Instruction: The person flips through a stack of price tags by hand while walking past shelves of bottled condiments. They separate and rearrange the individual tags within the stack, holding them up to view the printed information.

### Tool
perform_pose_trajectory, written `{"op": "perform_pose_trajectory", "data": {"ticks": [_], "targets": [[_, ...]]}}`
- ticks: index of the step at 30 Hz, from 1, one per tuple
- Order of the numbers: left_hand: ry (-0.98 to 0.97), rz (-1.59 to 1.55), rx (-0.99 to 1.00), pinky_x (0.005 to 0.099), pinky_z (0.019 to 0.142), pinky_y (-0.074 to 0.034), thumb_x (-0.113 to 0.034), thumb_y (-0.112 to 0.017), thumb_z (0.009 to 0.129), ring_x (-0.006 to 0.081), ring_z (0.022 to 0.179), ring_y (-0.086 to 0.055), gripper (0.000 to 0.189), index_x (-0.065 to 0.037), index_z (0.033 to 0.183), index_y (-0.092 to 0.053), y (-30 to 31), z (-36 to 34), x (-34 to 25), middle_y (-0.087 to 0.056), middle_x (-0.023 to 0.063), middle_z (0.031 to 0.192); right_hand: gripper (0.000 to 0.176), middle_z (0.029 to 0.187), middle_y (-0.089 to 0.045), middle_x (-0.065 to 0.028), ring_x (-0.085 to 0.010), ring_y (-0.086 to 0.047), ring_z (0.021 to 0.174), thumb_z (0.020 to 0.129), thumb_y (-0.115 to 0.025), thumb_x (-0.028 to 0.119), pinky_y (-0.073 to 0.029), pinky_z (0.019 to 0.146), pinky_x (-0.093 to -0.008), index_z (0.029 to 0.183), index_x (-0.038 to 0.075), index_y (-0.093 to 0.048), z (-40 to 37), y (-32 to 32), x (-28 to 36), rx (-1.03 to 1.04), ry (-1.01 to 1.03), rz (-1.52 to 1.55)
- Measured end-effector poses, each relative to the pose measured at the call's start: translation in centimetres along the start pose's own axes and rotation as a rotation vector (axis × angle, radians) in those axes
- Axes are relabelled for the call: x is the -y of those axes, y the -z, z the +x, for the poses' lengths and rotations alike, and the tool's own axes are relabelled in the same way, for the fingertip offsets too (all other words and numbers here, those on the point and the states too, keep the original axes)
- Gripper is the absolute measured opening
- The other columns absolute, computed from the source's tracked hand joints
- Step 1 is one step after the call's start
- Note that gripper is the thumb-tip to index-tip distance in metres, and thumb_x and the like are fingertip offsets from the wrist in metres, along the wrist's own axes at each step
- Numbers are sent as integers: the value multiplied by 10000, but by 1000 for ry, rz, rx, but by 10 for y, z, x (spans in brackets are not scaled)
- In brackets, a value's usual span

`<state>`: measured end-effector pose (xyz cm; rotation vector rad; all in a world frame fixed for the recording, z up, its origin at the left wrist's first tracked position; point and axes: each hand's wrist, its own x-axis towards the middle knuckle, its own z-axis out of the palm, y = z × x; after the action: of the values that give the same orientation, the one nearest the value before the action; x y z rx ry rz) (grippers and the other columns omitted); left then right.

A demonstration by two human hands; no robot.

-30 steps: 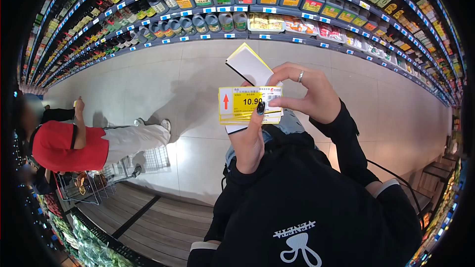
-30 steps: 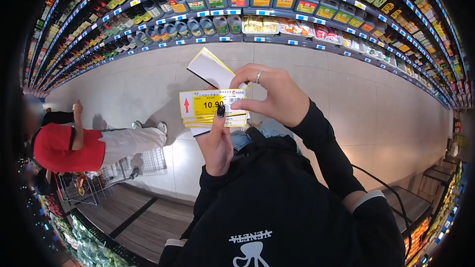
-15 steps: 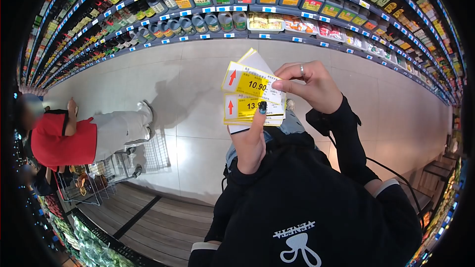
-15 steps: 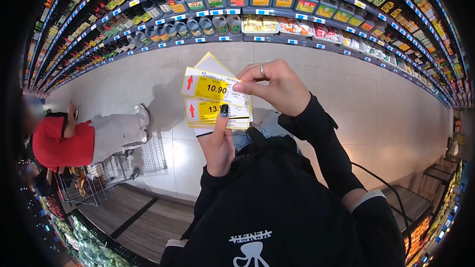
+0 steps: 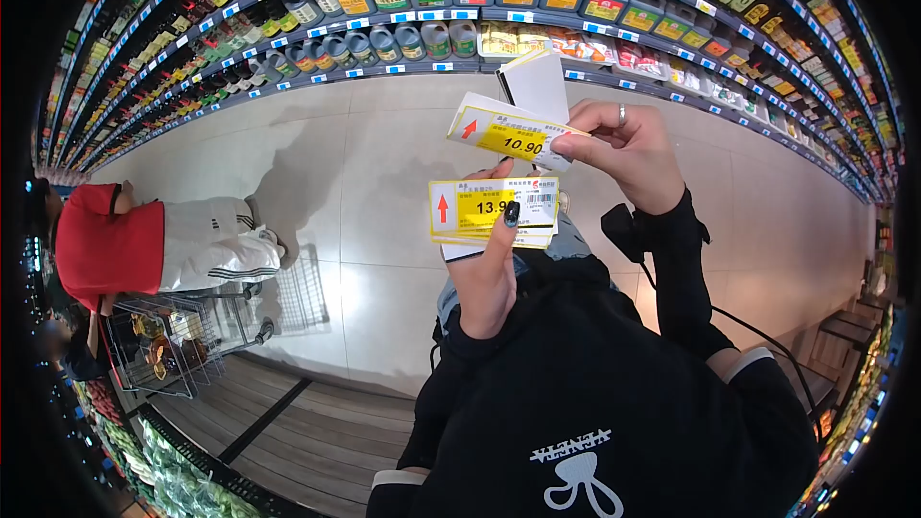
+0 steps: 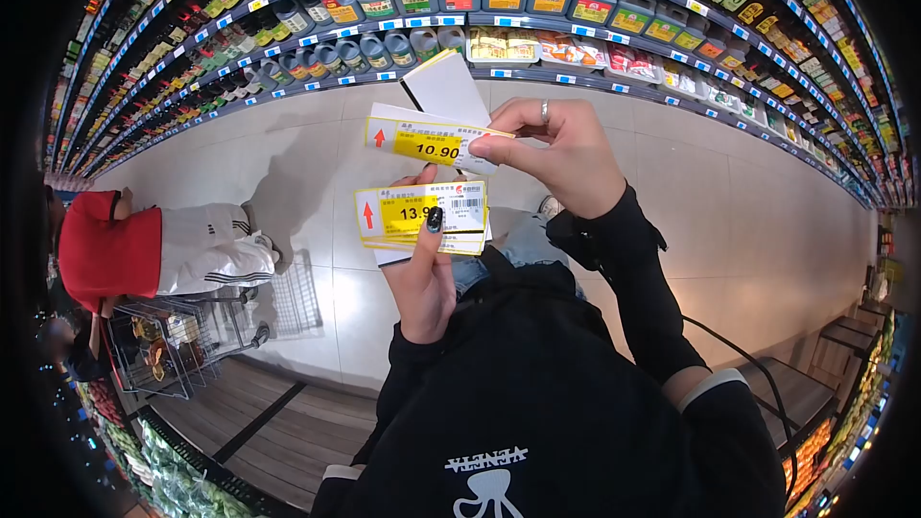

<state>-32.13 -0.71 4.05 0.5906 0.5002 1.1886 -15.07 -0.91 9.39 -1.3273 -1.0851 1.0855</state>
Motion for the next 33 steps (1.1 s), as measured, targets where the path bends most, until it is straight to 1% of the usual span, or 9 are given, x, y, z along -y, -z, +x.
{"op": "perform_pose_trajectory", "data": {"ticks": [4, 14, 16, 19, 23, 25, 26, 30, 33], "targets": [[14, -15, 44, 349, 973, -356, 38, -530, 784, 237, 1138, -453, 449, 26, 1195, -350, 0, 0, -2, -431, 227, 1234, 117, 760, -597, -41, -76, -530, 698, 741, -677, 84, -418, 650, -213, 736, -18, -622, -1, 3, -1, 0, 20, -27], [-4, -42, 62, 369, 972, -366, 15, -546, 790, 284, 1155, -451, 442, 15, 1189, -357, 0, 1, 0, -422, 226, 1242, 132, 776, -605, -39, -79, -527, 683, 793, -633, 92, -428, 655, -215, 789, -39, -620, -2, 8, -6, -25, 38, -27], [31, 24, 60, 359, 997, -344, -45, -543, 796, 295, 1181, -427, 497, -10, 1225, -293, -3, 0, -4, -388, 216, 1282, 147, 800, -611, -48, -84, -538, 690, 803, -622, 91, -445, 658, -227, 838, -51, -618, -2, 9, -10, -39, 58, -48], [12, 0, 20, 367, 997, -347, -42, -537, 798, 305, 1201, -405, 521, -9, 1246, -272, -7, -2, -4, -380, 207, 1288, 141, 818, -614, -62, -84, -550, 706, 803, -611, 74, -459, 673, -231, 875, -46, -622, -2, 6, -20, -90, 127, -145], [27, 9, 38, 365, 1001, -341, -39, -546, 790, 285, 1209, -394, 555, -14, 1262, -257, -5, -3, -1, -379, 193, 1290, 164, 838, -619, -74, -83, -564, 723, 797, -599, 41, -466, 694, -226, 946, -27, -614, -6, -5, -27, -57, 148, -270], [14, -13, 43, 366, 1009, -318, 21, -529, 779, 284, 1204, -401, 497, 15, 1227, -314, -4, -3, 0, -381, 187, 1280, 267, 864, -627, -77, -81, -572, 735, 785, -593, 8, -463, 704, -214, 1052, -4, -585, -10, -13, -28, -48, 47, -79], [13, -14, 45, 366, 1009, -318, 21, -529, 779, 284, 1204, -401, 497, 15, 1227, -314, -4, -3, 1, -381, 187, 1280, 345, 884, -628, -75, -83, -575, 771, 786, -593, 1, -462, 724, -218, 1128, 1, -546, -12, -11, -31, 18, 11, -22], [-14, 22, 53, 359, 1014, -305, -14, -552, 776, 256, 1198, -398, 512, 18, 1232, -321, -5, -3, 2, -377, 178, 1289, 335, 910, -627, -73, -80, -571, 803, 796, -592, 15, -458, 737, -213, 1126, -15, -546, -12, -11, -40, 20, 69, -26], [-94, 138, 74, 354, 1013, -303, -35, -560, 778, 242, 1201, -391, 533, 24, 1252, -324, 1, 0, 4, -359, 169, 1311, 295, 941, -623, -80, -86, -569, 842, 810, -591, 32, -460, 743, -212, 1093, -44, -551, -14, -10, -38, 62, 10, -44]]}}
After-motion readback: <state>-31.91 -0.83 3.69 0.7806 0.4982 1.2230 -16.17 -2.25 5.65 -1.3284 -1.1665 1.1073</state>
